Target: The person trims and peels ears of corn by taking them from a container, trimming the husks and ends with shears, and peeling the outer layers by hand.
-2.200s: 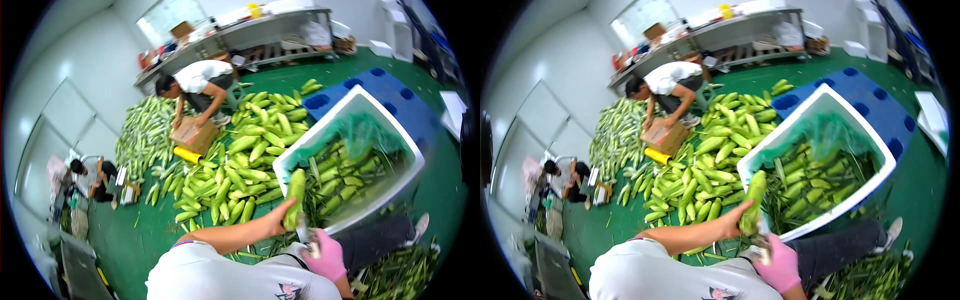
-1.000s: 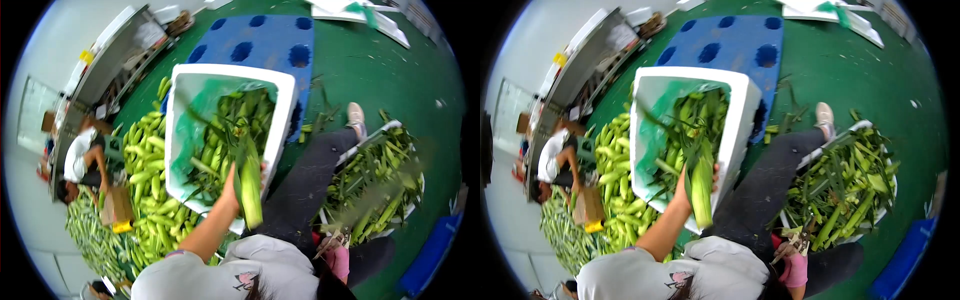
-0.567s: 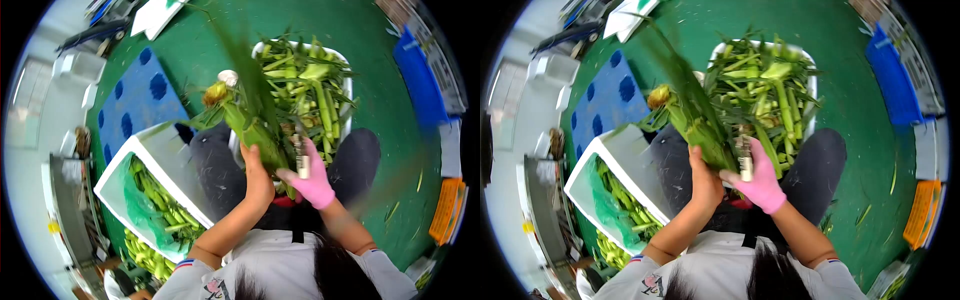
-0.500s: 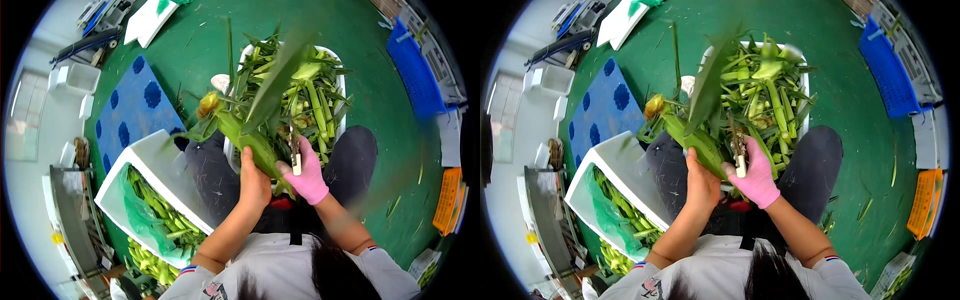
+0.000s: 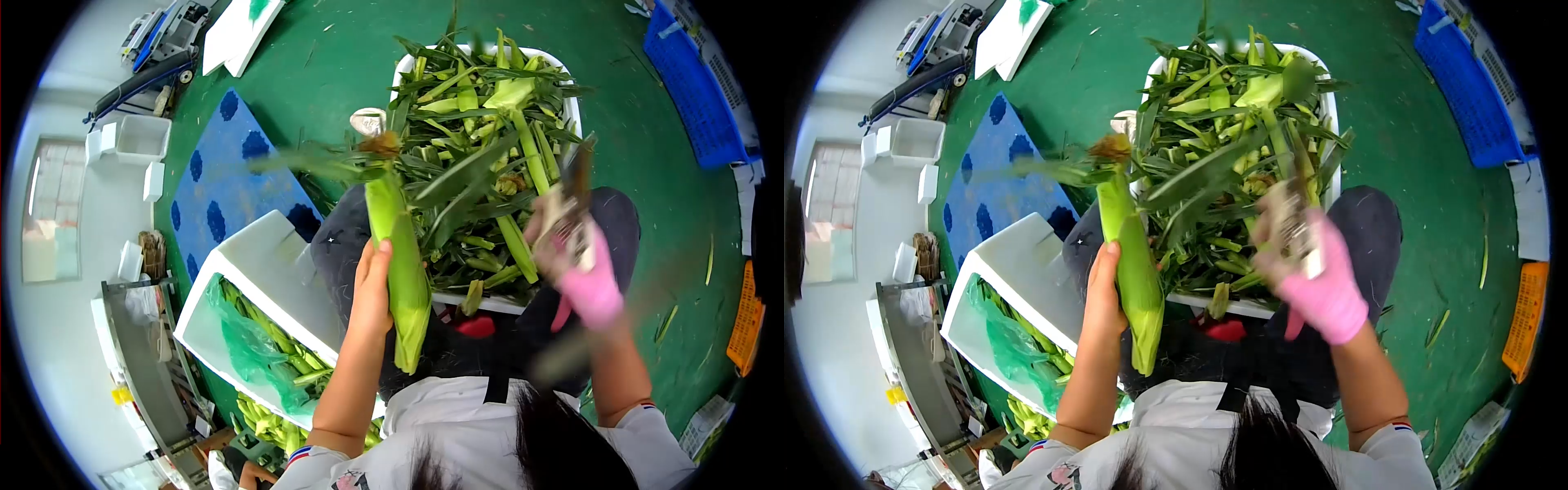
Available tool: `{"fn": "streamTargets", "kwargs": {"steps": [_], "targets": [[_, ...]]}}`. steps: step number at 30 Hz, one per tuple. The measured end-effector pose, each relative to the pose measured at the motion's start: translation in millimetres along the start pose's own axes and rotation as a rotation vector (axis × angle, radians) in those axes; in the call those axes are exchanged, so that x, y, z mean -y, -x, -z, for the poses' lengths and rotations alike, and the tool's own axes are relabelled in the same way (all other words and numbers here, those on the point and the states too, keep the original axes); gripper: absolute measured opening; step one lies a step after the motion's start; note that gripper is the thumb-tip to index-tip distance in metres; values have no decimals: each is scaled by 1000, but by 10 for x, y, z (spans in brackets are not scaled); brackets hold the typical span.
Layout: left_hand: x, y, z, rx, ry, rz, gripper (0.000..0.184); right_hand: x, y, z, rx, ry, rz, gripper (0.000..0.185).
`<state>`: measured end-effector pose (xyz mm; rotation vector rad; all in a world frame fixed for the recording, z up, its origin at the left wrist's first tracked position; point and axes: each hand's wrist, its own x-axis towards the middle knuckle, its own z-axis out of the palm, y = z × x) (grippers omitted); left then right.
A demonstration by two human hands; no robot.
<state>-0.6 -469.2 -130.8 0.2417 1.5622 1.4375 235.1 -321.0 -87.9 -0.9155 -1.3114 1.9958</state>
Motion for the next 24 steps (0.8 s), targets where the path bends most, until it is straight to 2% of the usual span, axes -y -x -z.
{"fn": "streamTargets", "kwargs": {"steps": [2,4,6,7,8,10,11,14,15,16,18,19,22,24], "targets": [[-37,69,-67,32,-313,-170,53,-57,40,-152,246,229,62,64],[-60,144,-159,-31,-585,-352,59,-129,-17,-238,280,693,83,81],[-91,278,-253,-92,-799,-460,62,-263,-111,-262,263,704,20,87],[-107,326,-287,-108,-876,-480,64,-216,-142,-283,255,534,-70,78],[-129,374,-315,-83,-929,-498,64,-288,-166,-264,261,513,-91,77],[-165,453,-323,-39,-1031,-534,65,-283,-251,-233,323,480,-13,72],[-150,432,-256,6,-987,-538,63,-75,-309,-143,523,342,-352,67],[-216,296,15,308,-589,-247,59,-341,-366,98,605,196,-314,47],[-205,239,86,382,-575,-173,77,-336,-393,104,649,180,-264,41],[-222,226,143,445,-493,-47,79,-310,-421,97,692,161,-215,34],[-274,198,175,565,-330,214,82,-72,-377,140,732,190,-424,30],[-267,197,145,528,-315,219,86,-58,-386,111,723,274,-369,24],[-261,165,98,551,-191,327,87,-45,-285,80,605,247,-419,20],[-184,163,102,550,-126,352,87,-282,-202,173,529,-3,-428,20]]}}
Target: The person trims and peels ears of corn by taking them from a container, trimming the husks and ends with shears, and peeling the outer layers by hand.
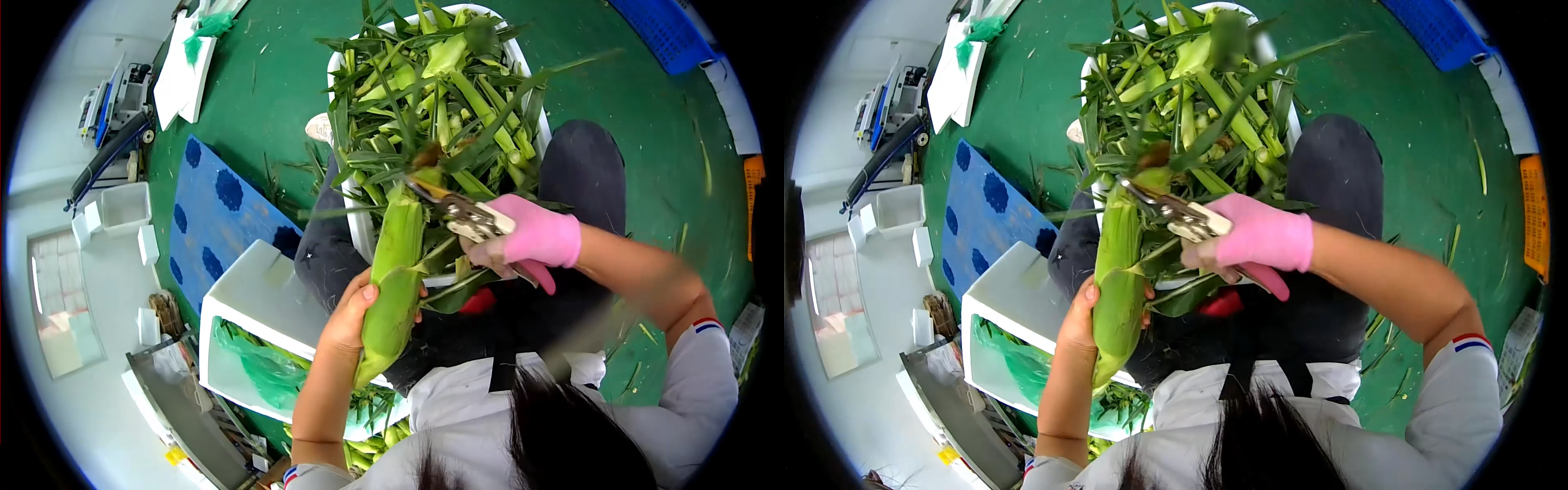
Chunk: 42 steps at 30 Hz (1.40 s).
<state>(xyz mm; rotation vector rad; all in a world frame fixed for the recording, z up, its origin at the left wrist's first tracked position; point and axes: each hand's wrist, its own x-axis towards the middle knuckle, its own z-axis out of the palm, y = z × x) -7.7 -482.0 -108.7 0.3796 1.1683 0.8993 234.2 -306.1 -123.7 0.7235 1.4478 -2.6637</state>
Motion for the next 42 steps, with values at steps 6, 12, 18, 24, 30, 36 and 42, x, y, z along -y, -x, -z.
{"fn": "streamTargets", "kwargs": {"steps": [6,12,18,24,30,36,42], "targets": [[84,47,68,16,127,-53,95,-53,247,-14,161,67,78,31],[169,-49,142,270,102,206,100,101,165,-177,122,184,-8,37],[158,-99,108,34,246,-37,82,-59,268,-203,-342,-179,122,27],[-104,-174,105,-128,15,-330,73,-111,473,-773,-35,-280,44,50],[-67,-145,-129,-270,-530,-518,66,-259,-25,-830,-178,-88,86,45],[-15,-327,90,-354,187,-397,67,-183,104,-816,-222,-292,35,25],[-160,-277,-34,-394,57,-537,63,-517,73,-869,-246,167,77,63]]}}
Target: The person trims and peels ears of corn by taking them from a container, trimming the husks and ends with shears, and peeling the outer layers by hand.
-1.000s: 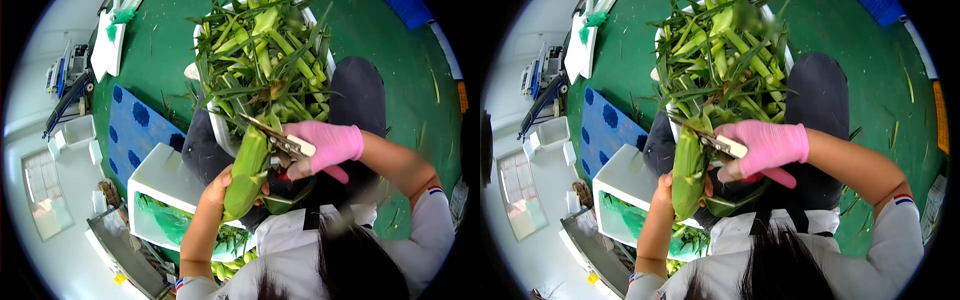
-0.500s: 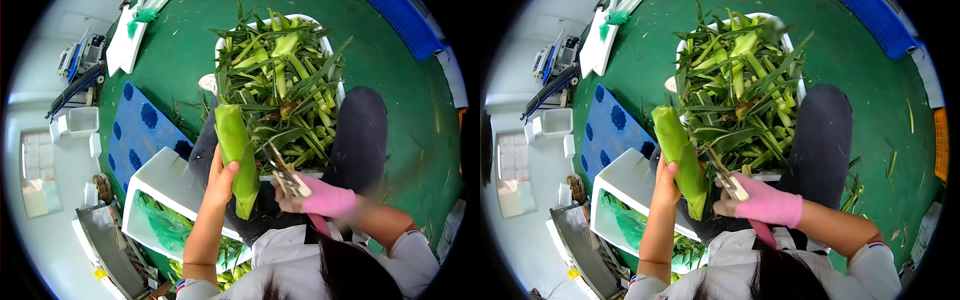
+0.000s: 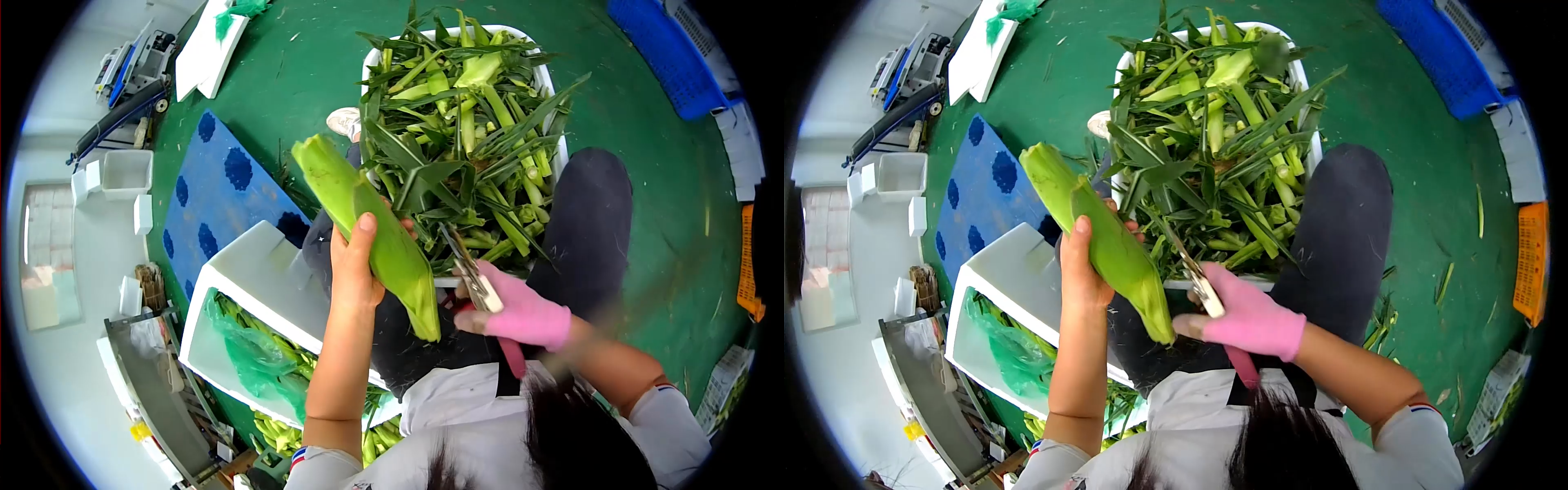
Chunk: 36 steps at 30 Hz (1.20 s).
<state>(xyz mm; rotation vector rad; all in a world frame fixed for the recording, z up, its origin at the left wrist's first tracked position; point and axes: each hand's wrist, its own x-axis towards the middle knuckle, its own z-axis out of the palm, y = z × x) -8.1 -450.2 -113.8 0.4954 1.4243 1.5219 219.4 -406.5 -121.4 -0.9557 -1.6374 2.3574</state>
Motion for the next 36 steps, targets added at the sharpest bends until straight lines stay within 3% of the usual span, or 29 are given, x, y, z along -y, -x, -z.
{"fn": "streamTargets", "kwargs": {"steps": [2,3,5,6,7,8,10,12,14,16,18,20,21,24,26,29,30,32,34,36], "targets": [[63,55,42,134,58,153,63,73,-189,2,-22,103,112,64],[101,103,-10,90,91,249,64,64,-295,10,-60,108,214,58],[181,109,20,63,44,283,63,293,-307,80,-126,-17,7,37],[250,68,102,24,71,286,62,247,-330,103,-190,-251,13,31],[161,76,99,-20,158,264,59,278,-281,171,-182,-281,13,24],[66,67,98,-64,247,237,57,386,-169,256,-144,-219,-116,25],[8,-40,236,-73,465,101,52,237,-42,230,-124,-238,-65,31],[-151,-127,219,-223,494,9,54,136,128,115,-96,-286,-37,45],[-179,-225,265,-292,560,-116,56,-84,234,77,-172,27,70,65],[-263,-241,119,-411,588,-200,58,-122,222,-36,-275,192,17,76],[-199,-265,13,-393,599,-246,59,-130,120,-126,-369,403,-40,87],[-73,-208,-157,-392,596,-249,59,-160,-121,-166,-454,450,120,88],[80,-151,-155,-289,537,-195,60,-185,-283,-153,-560,512,207,88],[457,-82,-374,-363,693,-203,54,-164,-735,10,-741,555,440,83],[456,-108,-436,-385,735,-186,54,-96,-762,135,-789,737,537,68],[441,-153,-302,-375,765,-92,53,19,-571,285,-559,572,321,49],[436,-215,-191,-372,791,6,54,-62,-510,324,-432,480,341,41],[367,-305,-17,-415,766,291,53,53,-273,380,16,-4,-48,44],[494,-294,-12,-237,848,361,52,105,-127,400,405,-272,-85,46],[844,-282,89,242,1196,444,52,36,-41,209,765,-804,-197,45]]}}
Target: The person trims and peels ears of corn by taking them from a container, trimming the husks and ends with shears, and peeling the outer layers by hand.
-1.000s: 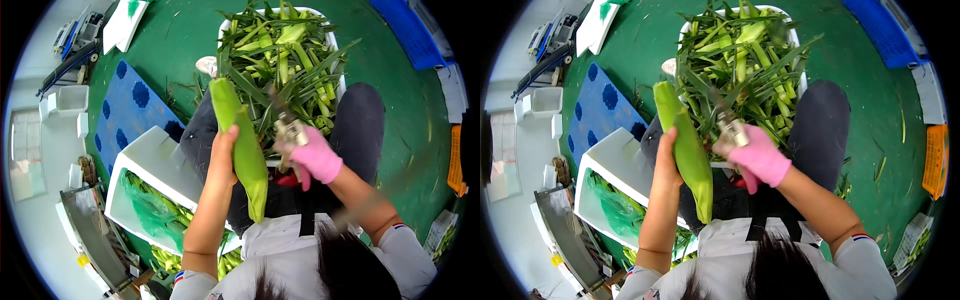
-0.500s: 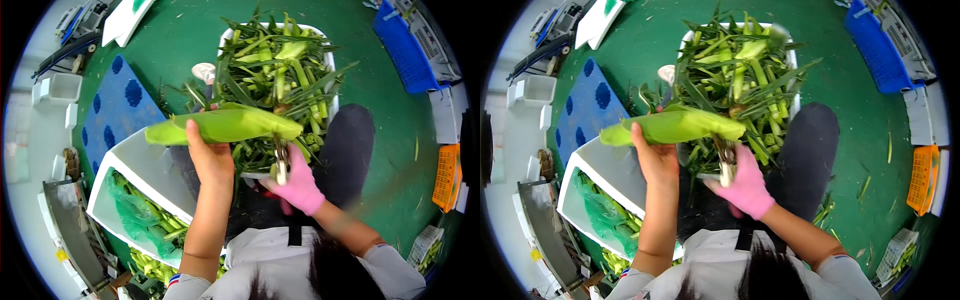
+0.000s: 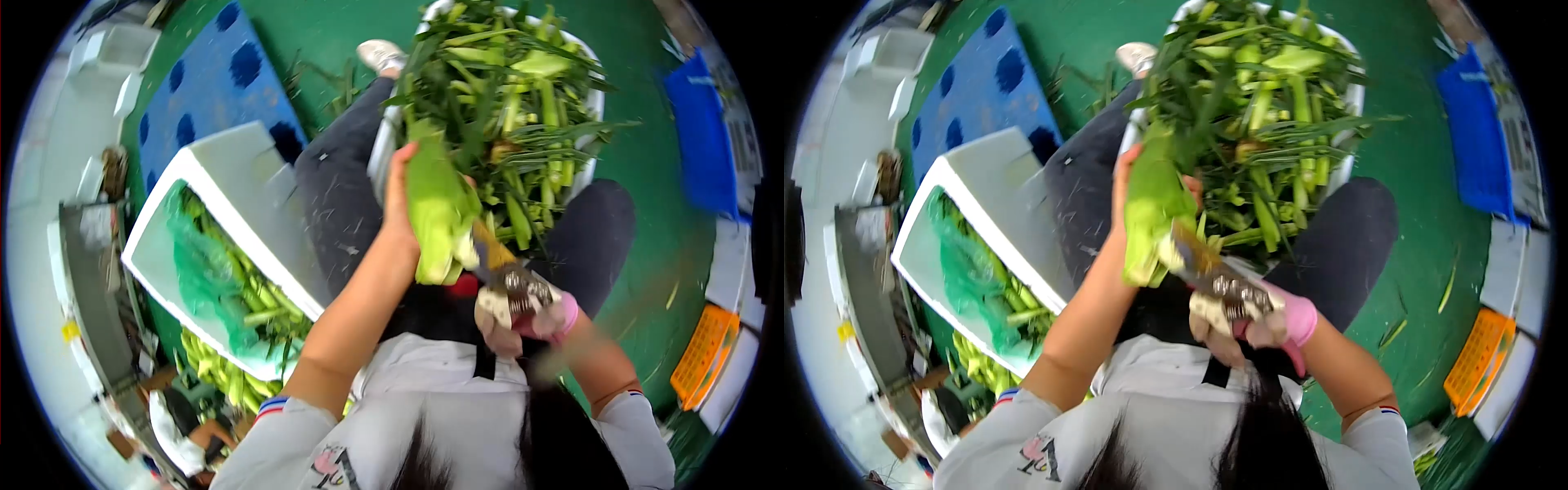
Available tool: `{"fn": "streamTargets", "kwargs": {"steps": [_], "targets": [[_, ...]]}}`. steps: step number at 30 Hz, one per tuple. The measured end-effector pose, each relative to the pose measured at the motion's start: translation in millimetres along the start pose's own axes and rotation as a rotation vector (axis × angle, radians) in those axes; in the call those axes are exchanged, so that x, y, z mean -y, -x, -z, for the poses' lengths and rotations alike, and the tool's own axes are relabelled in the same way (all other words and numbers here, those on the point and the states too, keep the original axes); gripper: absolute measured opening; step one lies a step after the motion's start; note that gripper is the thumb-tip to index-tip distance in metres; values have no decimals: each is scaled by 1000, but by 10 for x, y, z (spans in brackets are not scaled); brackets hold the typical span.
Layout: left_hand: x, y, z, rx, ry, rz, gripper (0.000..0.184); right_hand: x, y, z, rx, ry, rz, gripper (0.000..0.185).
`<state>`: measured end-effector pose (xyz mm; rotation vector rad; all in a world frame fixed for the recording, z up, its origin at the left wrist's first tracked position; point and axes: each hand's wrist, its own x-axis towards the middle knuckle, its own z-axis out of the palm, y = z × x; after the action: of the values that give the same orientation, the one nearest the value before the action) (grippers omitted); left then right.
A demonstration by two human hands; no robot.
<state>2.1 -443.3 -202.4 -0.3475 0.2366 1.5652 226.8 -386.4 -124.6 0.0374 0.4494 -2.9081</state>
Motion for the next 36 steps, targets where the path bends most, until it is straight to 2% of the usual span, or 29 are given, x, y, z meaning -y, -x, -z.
{"fn": "streamTargets", "kwargs": {"steps": [1,2,5,8,9,11,12,14,15,16,17,18,19,22,24,26,27,28,29,30,32,34,36], "targets": [[-10,-21,20,171,21,24,55,-50,-5,-46,-29,118,-71,49],[-55,-42,30,350,32,52,58,-64,37,9,-24,66,-39,52],[-150,146,222,515,-28,-4,73,-10,206,92,-104,-90,148,62],[-63,567,42,323,-42,-57,63,411,178,130,-123,140,257,46],[-76,593,30,272,-117,-90,62,519,57,59,-183,62,313,51],[-88,660,-6,199,-172,-107,63,747,-138,162,-399,-40,393,51],[-104,689,2,141,-303,-136,75,900,-231,312,-551,-59,408,46],[-191,769,85,163,-556,-158,73,1123,-309,604,-479,-13,515,35],[-278,793,76,239,-548,-32,74,1249,-274,752,-530,45,571,32],[-184,821,129,174,-539,-121,77,1365,-265,800,-573,105,626,29],[-155,868,149,171,-468,-97,77,1433,-257,822,-608,52,634,29],[-151,921,139,163,-401,-71,78,1452,-206,956,-540,-33,472,29],[-49,985,-68,88,-314,-158,76,1325,-226,832,-581,8,413,28],[-133,980,-104,41,-561,-323,73,792,-133,637,-572,-49,242,28],[-5,914,-321,-42,-662,-448,76,474,2,312,-597,-121,233,27],[93,847,-461,-40,-895,-543,77,254,126,122,-669,-197,132,28],[132,796,-450,-61,-1145,-638,76,125,210,193,-582,-253,104,28],[166,719,-444,-66,-1396,-736,75,61,243,107,-666,-281,81,23],[220,655,-452,-64,-1698,-909,70,39,292,70,-681,-260,112,21],[253,582,-494,20,-1811,-987,65,19,351,32,-700,-239,140,18],[276,458,-603,191,-2018,-1131,55,84,325,-244,-783,62,369,17],[328,373,-650,329,-2035,-1160,54,182,266,-441,-892,352,508,21],[358,332,-706,452,-2154,-1221,54,276,229,-607,-874,442,487,23]]}}
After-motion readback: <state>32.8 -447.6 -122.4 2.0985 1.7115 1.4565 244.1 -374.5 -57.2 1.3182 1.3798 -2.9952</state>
